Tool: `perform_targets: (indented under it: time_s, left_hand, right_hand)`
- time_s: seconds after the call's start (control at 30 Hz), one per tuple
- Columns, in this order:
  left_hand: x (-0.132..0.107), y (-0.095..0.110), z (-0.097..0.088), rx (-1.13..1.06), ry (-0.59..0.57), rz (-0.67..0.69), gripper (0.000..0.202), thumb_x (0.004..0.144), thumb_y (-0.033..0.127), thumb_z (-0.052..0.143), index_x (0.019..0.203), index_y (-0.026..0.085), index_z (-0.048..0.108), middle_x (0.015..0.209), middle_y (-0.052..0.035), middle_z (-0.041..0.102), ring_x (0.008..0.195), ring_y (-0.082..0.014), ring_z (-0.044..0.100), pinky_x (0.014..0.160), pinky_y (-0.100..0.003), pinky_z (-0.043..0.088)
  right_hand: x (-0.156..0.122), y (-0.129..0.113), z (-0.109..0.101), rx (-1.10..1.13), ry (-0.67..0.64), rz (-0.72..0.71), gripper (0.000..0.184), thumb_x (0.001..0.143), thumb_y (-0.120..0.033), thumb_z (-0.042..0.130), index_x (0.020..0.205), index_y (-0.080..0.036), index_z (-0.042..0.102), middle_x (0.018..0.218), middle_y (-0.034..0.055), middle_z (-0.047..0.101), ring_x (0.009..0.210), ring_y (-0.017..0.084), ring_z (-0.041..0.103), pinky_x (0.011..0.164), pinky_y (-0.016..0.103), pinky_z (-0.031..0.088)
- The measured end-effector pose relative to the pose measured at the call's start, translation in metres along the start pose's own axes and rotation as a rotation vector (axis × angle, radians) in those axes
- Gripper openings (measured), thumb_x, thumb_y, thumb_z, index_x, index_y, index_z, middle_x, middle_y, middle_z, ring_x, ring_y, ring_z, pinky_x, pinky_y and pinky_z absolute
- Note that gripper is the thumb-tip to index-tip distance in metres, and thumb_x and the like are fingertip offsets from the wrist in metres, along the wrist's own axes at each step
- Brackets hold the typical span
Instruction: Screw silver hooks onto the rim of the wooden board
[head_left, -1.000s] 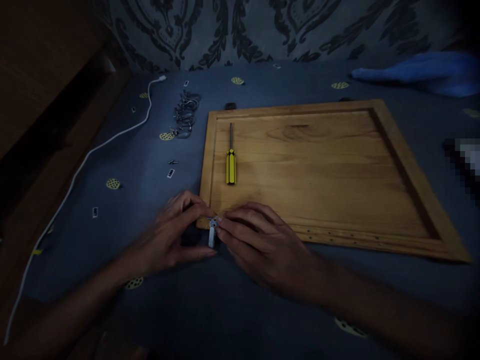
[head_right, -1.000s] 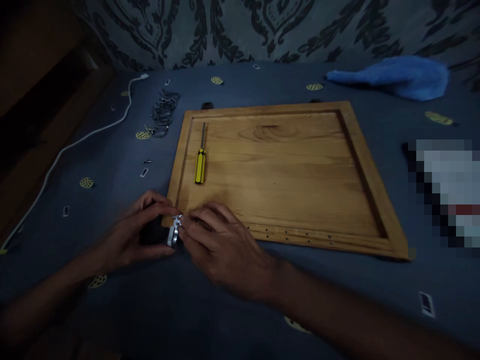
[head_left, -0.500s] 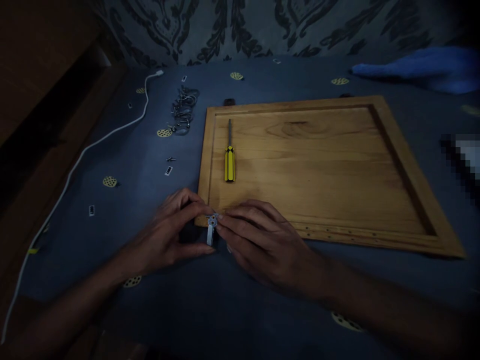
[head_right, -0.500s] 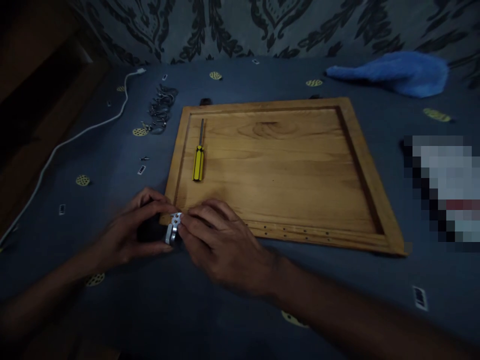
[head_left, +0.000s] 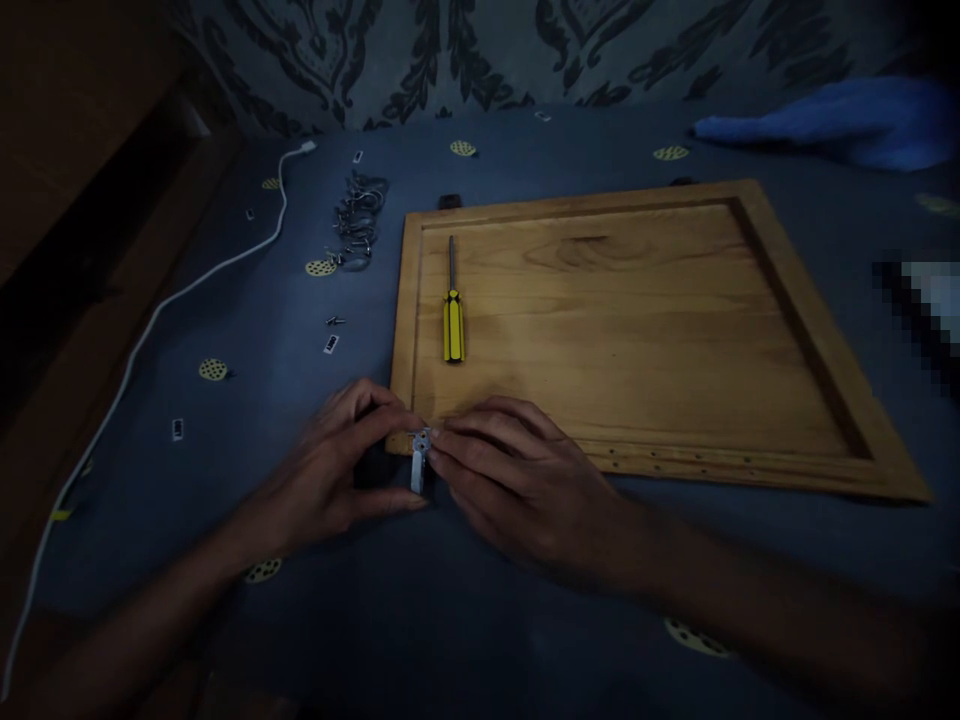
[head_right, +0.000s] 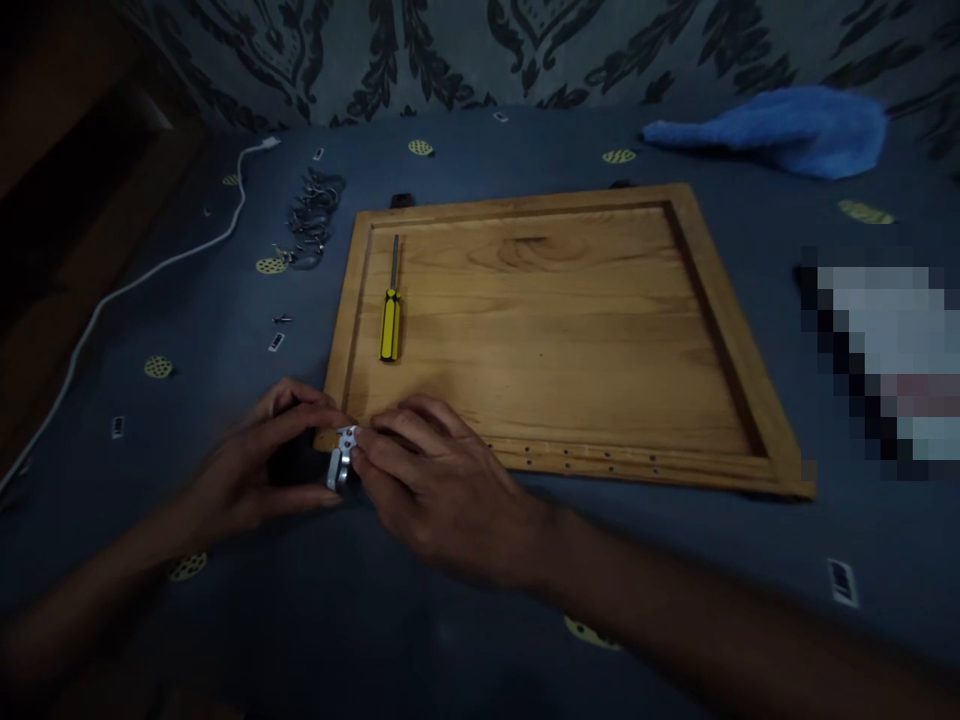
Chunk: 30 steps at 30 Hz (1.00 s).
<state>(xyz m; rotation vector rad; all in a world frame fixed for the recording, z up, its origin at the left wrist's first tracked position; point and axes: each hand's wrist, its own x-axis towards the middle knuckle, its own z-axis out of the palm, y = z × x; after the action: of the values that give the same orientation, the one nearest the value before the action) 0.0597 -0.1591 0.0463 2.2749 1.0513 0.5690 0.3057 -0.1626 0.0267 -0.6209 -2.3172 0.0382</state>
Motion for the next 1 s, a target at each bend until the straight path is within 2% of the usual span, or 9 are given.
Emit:
perform_targets:
  time_s: [0.33,0.43,0.5,0.57,0.63,0.7,0.73,0.83,1.0]
  left_hand:
    - [-0.001,0.0,0.0,-0.006,-0.019,0.001,0.049,0.091,0.041,0.08,0.133,0.028,0.058,0.117,-0.0044,0.058,0.112,-0.0229,0.058,0.095,-0.036,0.051]
    - [0.0,0.002,-0.002,-0.038,0.005,0.01,0.051,0.089,0.048,0.081,0.132,0.028,0.061,0.117,-0.0046,0.06,0.111,-0.023,0.059,0.095,-0.036,0.051]
    - [0.001,0.003,-0.005,-0.093,0.075,0.013,0.047,0.091,0.052,0.078,0.129,0.029,0.064,0.113,-0.0039,0.063,0.106,-0.0219,0.061,0.09,-0.034,0.053]
    - [0.002,0.001,-0.01,-0.136,0.209,-0.033,0.032,0.096,0.047,0.073,0.122,0.029,0.068,0.103,-0.0022,0.065,0.098,-0.02,0.063,0.085,-0.032,0.053]
    - [0.003,-0.006,-0.016,-0.121,0.387,-0.14,0.016,0.099,0.036,0.069,0.112,0.027,0.07,0.094,-0.001,0.065,0.09,-0.0187,0.064,0.081,-0.031,0.052]
    - [0.003,-0.016,-0.021,-0.069,0.526,-0.26,0.011,0.098,0.031,0.068,0.106,0.024,0.07,0.092,-0.0013,0.065,0.088,-0.0187,0.064,0.08,-0.031,0.051]
    - [0.003,-0.022,-0.024,-0.044,0.558,-0.303,0.012,0.097,0.031,0.067,0.106,0.023,0.07,0.094,-0.002,0.066,0.088,-0.0191,0.065,0.081,-0.031,0.051]
    - [0.004,-0.04,-0.027,0.057,0.572,-0.361,0.018,0.098,0.032,0.061,0.111,0.022,0.068,0.099,-0.0035,0.064,0.09,-0.0199,0.064,0.08,-0.032,0.051]
    - [0.009,-0.058,-0.025,0.206,0.485,-0.333,0.03,0.099,0.024,0.05,0.125,0.02,0.064,0.105,-0.0065,0.061,0.097,-0.0224,0.061,0.087,-0.037,0.054]
  right_hand:
    - [0.002,-0.001,-0.003,-0.001,-0.066,0.019,0.026,0.105,-0.011,0.049,0.104,-0.012,0.075,0.103,0.0053,0.079,0.101,0.021,0.066,0.099,0.042,0.053]
    - [0.0,-0.001,-0.001,-0.001,-0.043,0.019,0.025,0.105,-0.012,0.051,0.104,-0.014,0.075,0.103,0.005,0.079,0.101,0.02,0.066,0.099,0.042,0.053]
    - [-0.001,0.0,0.001,0.005,-0.022,0.02,0.023,0.104,-0.011,0.052,0.104,-0.013,0.075,0.104,0.005,0.079,0.101,0.02,0.065,0.099,0.041,0.053]
    - [-0.001,0.0,0.002,0.013,-0.01,0.027,0.024,0.104,-0.01,0.052,0.104,-0.012,0.075,0.103,0.0052,0.079,0.101,0.021,0.065,0.099,0.041,0.052]
    - [0.0,0.0,0.003,0.027,-0.005,0.026,0.025,0.104,-0.009,0.05,0.103,-0.011,0.075,0.101,0.0058,0.079,0.099,0.021,0.065,0.098,0.041,0.052]
    - [0.001,0.0,0.003,0.041,0.013,0.019,0.026,0.104,-0.008,0.05,0.101,-0.01,0.075,0.1,0.0066,0.079,0.098,0.021,0.065,0.098,0.041,0.053]
    - [0.001,0.0,0.003,0.047,0.018,0.016,0.025,0.103,-0.009,0.05,0.102,-0.01,0.075,0.101,0.0073,0.079,0.098,0.021,0.065,0.097,0.041,0.053]
    - [0.001,0.0,0.003,0.065,0.03,0.01,0.025,0.103,-0.009,0.05,0.104,-0.01,0.075,0.101,0.009,0.079,0.099,0.021,0.066,0.095,0.042,0.055]
    - [0.0,0.0,0.004,0.079,0.02,0.007,0.024,0.103,-0.01,0.05,0.107,-0.009,0.073,0.103,0.0098,0.078,0.1,0.022,0.066,0.096,0.043,0.055]
